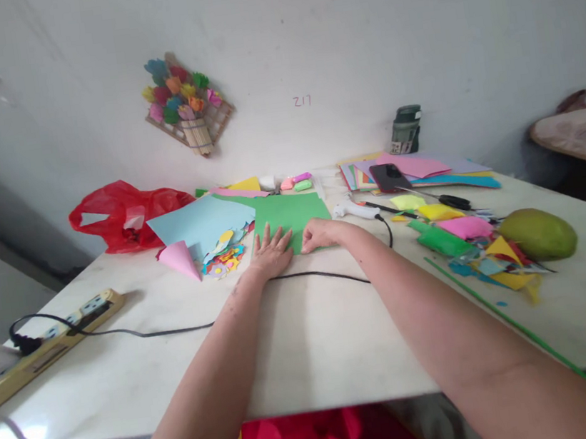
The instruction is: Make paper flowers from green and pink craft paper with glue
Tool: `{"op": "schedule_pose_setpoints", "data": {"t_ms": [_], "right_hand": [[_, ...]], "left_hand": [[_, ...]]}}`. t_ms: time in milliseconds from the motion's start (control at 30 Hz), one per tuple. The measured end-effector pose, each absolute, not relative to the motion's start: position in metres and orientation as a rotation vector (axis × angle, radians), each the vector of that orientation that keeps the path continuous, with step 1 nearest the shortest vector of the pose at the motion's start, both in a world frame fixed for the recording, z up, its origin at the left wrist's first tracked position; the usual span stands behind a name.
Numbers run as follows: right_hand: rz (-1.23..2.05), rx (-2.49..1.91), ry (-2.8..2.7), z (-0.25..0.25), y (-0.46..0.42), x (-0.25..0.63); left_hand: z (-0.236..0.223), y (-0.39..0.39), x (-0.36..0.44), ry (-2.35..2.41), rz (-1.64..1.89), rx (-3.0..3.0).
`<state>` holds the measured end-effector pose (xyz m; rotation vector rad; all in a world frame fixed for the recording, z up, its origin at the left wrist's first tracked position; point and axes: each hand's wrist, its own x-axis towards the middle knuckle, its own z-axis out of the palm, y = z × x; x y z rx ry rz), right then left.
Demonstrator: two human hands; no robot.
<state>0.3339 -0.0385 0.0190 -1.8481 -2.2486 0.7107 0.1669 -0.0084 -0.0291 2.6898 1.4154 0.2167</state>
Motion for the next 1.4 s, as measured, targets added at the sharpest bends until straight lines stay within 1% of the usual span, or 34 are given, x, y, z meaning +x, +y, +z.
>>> {"op": "schedule_pose_setpoints", "data": {"t_ms": [300,667,933,1133,1400], "right_hand": [[0.720,-1.828,-2.259,0.016,-0.036,0.335],[0.747,-1.792,-2.215,0.015,-0.039,0.335],[0.677,-1.811,-2.211,0.006,-0.032,0.325],[0.701,-1.780,-2.208,0.007,-0.034,0.327],[0.681,-1.750,-2.232,0.006,-0.033,0.324]], "left_hand": [[-0.012,-0.019,0.157,1.283,0.350,2.564],[-0.013,-0.017,0.155,1.238,0.460,2.561],[-0.011,-0.017,0.157,1.301,0.448,2.551],[-0.011,-0.015,0.151,1.433,0.486,2.534],[-0.012,-0.015,0.139,1.392,0.459,2.588]]}}
